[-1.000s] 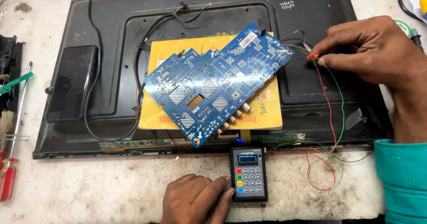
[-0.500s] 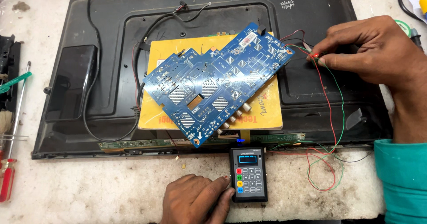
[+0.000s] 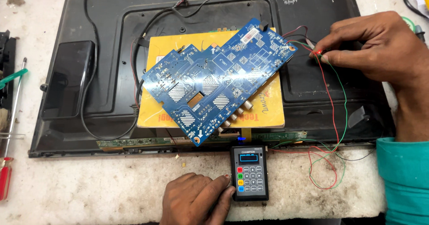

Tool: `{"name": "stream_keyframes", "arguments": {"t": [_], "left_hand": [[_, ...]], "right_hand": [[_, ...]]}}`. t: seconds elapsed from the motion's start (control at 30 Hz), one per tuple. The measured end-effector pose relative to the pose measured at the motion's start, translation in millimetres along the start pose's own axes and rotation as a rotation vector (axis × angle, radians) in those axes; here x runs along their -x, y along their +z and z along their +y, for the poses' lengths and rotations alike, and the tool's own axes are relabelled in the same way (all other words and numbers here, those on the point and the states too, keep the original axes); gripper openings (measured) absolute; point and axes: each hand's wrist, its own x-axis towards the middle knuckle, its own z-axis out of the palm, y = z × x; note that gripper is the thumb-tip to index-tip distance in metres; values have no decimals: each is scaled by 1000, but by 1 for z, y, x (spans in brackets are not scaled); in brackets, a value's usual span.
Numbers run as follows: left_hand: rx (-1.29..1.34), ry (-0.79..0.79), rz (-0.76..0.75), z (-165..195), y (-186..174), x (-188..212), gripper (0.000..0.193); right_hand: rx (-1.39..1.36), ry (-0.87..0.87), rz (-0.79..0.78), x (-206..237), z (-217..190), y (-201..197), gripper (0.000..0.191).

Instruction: The person solders a wire onto a blue TV mainboard resting on the back of a television panel using a soldering iron. They then connect red and green wires to a small handheld programmer device, press its buttons to run a test, and return to soldering the board.

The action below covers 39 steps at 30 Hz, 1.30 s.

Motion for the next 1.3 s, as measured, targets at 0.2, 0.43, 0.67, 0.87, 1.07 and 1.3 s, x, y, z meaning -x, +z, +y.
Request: {"name": "stream_keyframes", "arguments": {"t": [0.2, 0.43, 0.67, 0.87, 1.07, 1.3], "left_hand": [[-1, -38, -20, 0, 1, 0, 16], [-9, -27, -10, -1, 3, 1, 15], [-12, -44, -14, 0, 5, 0, 15], [-21, -40, -4, 0, 6, 0, 15], [-17, -31, -4, 0, 6, 0, 16], [-13, -49, -11, 1, 7, 0, 16]], "right_hand": [[-35, -1, -16, 1, 2, -3, 19], [-76, 26, -28, 1, 3, -3, 19], [-75, 54, -25, 2, 1, -3, 22], [-102, 60, -43, 2, -1, -5, 22], [-55, 63, -66, 3, -3, -6, 23], [-43, 132, -63, 3, -10, -7, 23]]}}
